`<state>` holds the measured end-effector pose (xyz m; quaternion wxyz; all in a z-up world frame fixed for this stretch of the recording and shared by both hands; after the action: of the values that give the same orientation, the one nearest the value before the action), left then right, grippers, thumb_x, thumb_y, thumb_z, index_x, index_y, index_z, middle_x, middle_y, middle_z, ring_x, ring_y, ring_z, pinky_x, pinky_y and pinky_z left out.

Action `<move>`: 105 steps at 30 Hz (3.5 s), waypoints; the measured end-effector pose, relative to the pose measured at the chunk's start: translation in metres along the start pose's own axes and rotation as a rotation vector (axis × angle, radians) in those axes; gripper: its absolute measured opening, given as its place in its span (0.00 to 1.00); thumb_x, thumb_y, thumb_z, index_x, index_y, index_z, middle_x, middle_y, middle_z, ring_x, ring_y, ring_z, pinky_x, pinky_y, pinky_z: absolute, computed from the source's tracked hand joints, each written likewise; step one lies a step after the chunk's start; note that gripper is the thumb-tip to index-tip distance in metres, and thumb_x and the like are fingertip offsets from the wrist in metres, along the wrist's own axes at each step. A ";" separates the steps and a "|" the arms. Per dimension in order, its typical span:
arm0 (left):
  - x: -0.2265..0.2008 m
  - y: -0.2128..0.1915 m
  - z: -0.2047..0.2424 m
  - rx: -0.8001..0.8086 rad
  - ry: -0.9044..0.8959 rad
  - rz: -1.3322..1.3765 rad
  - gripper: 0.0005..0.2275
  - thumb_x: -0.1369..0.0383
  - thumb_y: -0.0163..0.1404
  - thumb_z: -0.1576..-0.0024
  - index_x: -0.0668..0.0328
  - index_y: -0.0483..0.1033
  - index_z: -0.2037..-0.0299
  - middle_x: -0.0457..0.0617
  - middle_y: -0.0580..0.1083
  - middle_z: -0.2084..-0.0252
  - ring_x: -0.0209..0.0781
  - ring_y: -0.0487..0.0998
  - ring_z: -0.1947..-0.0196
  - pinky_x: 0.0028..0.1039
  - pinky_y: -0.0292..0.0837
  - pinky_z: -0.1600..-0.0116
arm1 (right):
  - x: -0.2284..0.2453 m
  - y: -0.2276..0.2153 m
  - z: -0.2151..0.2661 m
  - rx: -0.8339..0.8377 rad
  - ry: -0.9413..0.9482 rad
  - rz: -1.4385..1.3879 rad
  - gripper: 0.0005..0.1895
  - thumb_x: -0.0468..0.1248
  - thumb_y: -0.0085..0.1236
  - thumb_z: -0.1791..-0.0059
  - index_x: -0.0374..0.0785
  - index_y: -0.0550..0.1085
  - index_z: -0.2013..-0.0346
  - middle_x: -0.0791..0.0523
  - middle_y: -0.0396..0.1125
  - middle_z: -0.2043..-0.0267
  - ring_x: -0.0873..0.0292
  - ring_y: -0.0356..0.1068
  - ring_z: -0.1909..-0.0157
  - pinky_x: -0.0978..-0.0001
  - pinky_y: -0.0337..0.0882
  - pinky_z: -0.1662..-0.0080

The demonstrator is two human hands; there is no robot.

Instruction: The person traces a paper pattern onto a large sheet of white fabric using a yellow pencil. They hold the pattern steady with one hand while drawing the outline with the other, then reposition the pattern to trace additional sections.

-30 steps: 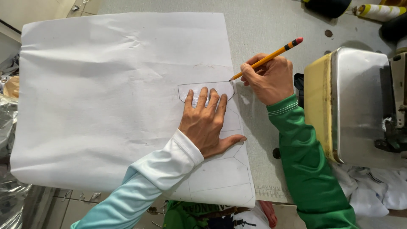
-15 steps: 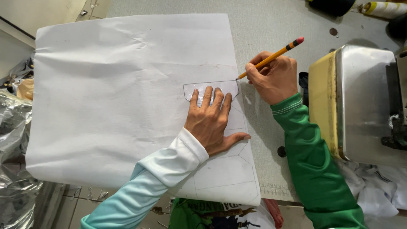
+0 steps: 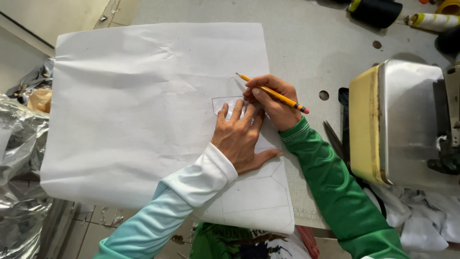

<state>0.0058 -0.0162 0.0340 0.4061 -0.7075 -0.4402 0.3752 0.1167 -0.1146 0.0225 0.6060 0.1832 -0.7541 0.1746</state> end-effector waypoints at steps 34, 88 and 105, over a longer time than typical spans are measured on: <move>0.105 0.038 -0.040 0.185 0.054 -0.110 0.10 0.78 0.54 0.47 0.53 0.78 0.58 0.49 0.73 0.59 0.52 0.82 0.62 0.44 0.81 0.65 | -0.011 0.011 0.007 0.164 -0.348 0.541 0.06 0.32 0.66 0.56 0.43 0.79 0.65 0.56 0.72 0.60 0.51 0.74 0.59 0.60 0.73 0.57; 0.160 -0.012 -0.011 0.039 -0.150 0.597 0.21 0.65 0.66 0.51 0.51 0.70 0.51 0.46 0.79 0.64 0.49 0.77 0.54 0.42 0.56 0.44 | -0.004 0.024 0.014 0.345 -0.306 0.783 0.22 0.31 0.50 0.46 0.54 0.78 0.40 0.57 0.58 0.55 0.53 0.62 0.53 0.61 0.67 0.46; 0.161 -0.010 -0.012 0.041 -0.151 0.613 0.20 0.63 0.66 0.50 0.53 0.70 0.51 0.47 0.78 0.65 0.49 0.77 0.55 0.43 0.55 0.44 | -0.002 0.024 0.013 0.341 -0.306 0.781 0.22 0.30 0.52 0.47 0.53 0.78 0.41 0.56 0.59 0.56 0.52 0.62 0.54 0.59 0.67 0.46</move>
<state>0.0664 0.1331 0.0202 0.2546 -0.7690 -0.2278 0.5402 0.0943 -0.0998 0.0165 0.3375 0.0059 -0.8081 0.4828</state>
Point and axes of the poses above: each hand's wrist, its own z-axis away from the middle knuckle, its own y-axis out of the palm, x = y × z, the point moved 3 cm from there along -z, towards the middle knuckle
